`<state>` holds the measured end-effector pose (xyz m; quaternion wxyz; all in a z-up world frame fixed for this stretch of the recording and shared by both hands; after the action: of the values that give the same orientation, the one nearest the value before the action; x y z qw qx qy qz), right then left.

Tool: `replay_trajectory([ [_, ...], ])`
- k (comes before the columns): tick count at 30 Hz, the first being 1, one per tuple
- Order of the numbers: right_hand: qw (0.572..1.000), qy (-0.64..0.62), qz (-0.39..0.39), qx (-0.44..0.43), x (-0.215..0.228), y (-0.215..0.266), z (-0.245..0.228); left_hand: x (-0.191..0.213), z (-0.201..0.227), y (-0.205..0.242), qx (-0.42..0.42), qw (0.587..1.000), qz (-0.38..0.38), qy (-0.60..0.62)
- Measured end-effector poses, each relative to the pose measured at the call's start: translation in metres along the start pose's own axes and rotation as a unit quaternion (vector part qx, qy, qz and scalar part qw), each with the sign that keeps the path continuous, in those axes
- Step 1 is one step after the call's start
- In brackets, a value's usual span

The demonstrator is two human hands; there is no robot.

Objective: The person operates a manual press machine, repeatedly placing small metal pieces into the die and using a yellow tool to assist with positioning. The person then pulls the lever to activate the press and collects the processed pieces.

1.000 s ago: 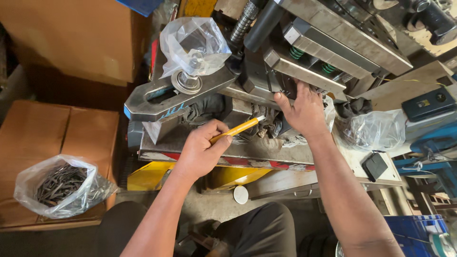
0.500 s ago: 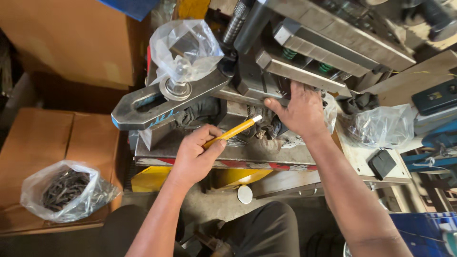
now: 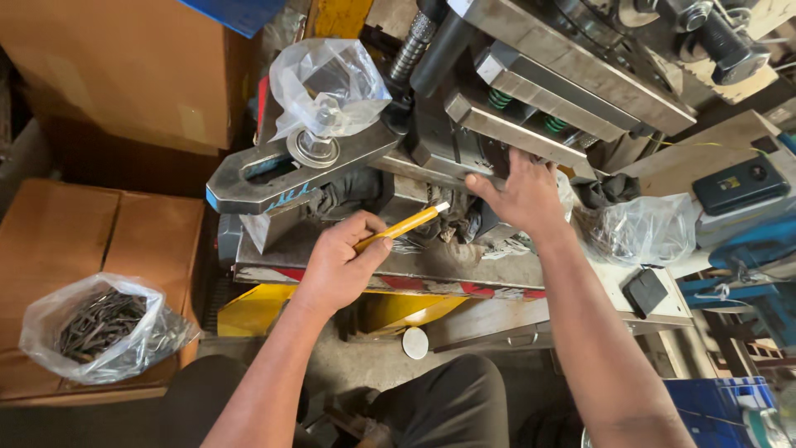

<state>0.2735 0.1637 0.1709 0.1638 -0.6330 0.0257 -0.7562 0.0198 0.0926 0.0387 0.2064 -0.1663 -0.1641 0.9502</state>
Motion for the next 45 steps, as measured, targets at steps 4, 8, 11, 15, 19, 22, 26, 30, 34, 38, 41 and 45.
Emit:
replay_trajectory([
  [4,0.998,0.024,0.037,0.037,0.007,-0.002,-0.015,0.003,0.0,0.0,0.003,1.0,0.002,0.003],
  [8,1.0,-0.001,0.0,-0.018,0.006,0.003,-0.014,0.003,-0.004,-0.001,0.008,1.0,0.005,-0.001],
  [11,0.999,-0.012,0.009,-0.046,0.011,0.012,-0.014,0.002,-0.001,0.0,-0.006,1.0,0.006,0.016],
  [15,0.985,-0.012,0.159,0.063,0.042,0.054,-0.037,0.002,0.001,0.002,-0.017,1.0,0.004,0.008],
  [19,0.972,-0.1,0.212,-0.023,0.022,0.132,-0.026,0.005,-0.003,0.003,-0.018,1.0,0.019,-0.017],
  [22,0.919,-0.299,0.256,-0.014,-0.008,0.171,-0.009,0.007,-0.005,0.001,-0.036,0.999,0.024,-0.021],
  [26,0.788,-0.588,0.113,-0.144,-0.079,0.166,0.036,0.01,-0.007,-0.003,-0.025,0.999,0.027,-0.022],
  [30,0.744,-0.645,-0.002,-0.173,-0.104,0.157,0.042,0.015,-0.016,-0.001,0.03,0.999,0.044,-0.001],
  [34,0.768,-0.624,0.01,-0.146,-0.105,0.156,0.049,0.015,-0.017,-0.002,0.028,0.998,0.054,0.027],
  [38,0.793,-0.602,0.061,-0.075,-0.102,0.156,0.049,0.017,-0.019,-0.001,0.03,0.997,0.062,0.031],
  [41,0.783,-0.614,0.063,-0.081,-0.11,0.159,0.051,0.016,-0.021,-0.001,0.037,0.995,0.065,0.06],
  [45,0.792,-0.599,0.068,-0.092,-0.111,0.157,0.052,0.015,-0.016,-0.001,0.034,0.997,0.06,0.046],
])
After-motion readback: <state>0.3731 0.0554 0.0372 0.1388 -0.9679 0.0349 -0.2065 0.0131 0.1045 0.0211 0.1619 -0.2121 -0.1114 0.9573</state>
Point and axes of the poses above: each hand's wrist, its own y-axis away from the middle knuckle, its own x-axis out of the back of the hand, z = x × y, the point moved 10 cm from there along -y, towards the middle knuckle, and after that the axes turned 9 degrees about -z, right-handed, at the moved point
